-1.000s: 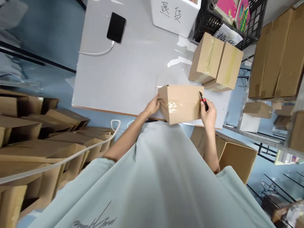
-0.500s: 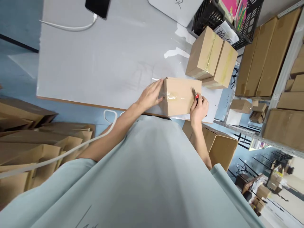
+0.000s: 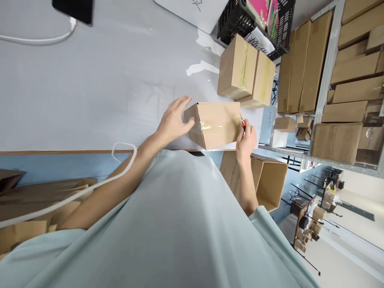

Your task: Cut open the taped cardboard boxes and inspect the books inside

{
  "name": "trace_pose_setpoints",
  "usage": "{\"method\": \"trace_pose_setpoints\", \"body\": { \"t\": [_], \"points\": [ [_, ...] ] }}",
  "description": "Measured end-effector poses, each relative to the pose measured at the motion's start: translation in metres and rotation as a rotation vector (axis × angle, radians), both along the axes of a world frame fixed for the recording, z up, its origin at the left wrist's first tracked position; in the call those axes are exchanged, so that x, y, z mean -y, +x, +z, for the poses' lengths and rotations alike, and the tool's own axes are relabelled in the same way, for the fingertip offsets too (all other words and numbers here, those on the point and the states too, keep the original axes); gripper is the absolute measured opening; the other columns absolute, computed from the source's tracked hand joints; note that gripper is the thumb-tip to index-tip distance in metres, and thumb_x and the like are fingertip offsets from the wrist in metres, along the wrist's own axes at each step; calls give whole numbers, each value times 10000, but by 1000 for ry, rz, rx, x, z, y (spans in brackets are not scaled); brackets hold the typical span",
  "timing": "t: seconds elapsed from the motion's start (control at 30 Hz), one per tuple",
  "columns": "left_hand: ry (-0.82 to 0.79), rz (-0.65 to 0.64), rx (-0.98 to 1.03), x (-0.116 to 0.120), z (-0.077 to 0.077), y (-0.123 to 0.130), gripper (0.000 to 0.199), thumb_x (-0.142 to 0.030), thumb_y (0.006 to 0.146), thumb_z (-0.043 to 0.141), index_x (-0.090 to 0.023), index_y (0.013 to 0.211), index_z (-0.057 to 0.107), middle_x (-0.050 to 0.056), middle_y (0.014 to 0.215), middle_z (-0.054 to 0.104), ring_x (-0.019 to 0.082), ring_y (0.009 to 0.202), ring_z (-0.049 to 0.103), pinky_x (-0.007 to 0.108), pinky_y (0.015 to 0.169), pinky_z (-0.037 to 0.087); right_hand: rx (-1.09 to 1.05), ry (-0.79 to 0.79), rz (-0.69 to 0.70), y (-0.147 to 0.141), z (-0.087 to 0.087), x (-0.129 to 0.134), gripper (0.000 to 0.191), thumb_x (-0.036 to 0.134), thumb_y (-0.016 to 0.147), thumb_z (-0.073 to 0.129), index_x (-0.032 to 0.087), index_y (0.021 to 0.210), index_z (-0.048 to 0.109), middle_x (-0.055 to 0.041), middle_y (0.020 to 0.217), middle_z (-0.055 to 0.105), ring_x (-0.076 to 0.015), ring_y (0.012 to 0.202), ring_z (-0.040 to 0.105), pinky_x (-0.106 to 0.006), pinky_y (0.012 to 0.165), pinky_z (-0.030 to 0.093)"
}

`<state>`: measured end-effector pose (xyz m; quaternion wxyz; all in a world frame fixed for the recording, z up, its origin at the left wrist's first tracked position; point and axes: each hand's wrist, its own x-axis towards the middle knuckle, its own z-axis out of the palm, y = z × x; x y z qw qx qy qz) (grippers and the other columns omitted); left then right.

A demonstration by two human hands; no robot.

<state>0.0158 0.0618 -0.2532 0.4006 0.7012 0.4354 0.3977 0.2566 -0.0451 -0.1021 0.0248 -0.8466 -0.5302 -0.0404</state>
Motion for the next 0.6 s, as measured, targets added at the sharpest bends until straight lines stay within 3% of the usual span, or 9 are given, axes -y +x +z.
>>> {"method": "trace_pose_setpoints", "body": {
  "t": [0.1,0.2,0.37,0.6],
  "points": [
    [-23,36,42,-9,27,-1,461,-382,1037,719,-296,1489,750,72,1511,763,351,1434,694,569,1288,560,-103,-106,35,-30,19,15,597,395,1234,349,233,1777,539,-211,1551,758,-359,1420,762,-460,1159,620],
    [-44,12,58,-16,39,2,312,-405,1026,753,-288,1307,821,63,1321,818,320,1263,748,523,1194,618,-283,-201,177,-66,26,25,558,429,1231,439,316,1764,560,-120,1605,762,-333,1423,777,-427,1148,636],
    [-59,-5,50,-24,33,2,294,-381,976,808,-295,1256,829,59,1243,816,315,1192,752,502,1118,645,-311,-313,213,-103,21,20,537,395,1241,438,310,1755,569,-108,1557,794,-326,1383,798,-400,1100,639],
    [-48,-12,67,-24,32,5,286,-372,991,796,-306,1268,825,56,1249,807,318,1196,746,515,1119,644,-277,-353,176,-115,25,8,514,368,1255,412,298,1733,586,-98,1405,854,-317,1279,820,-357,1032,613]
  ]
}}
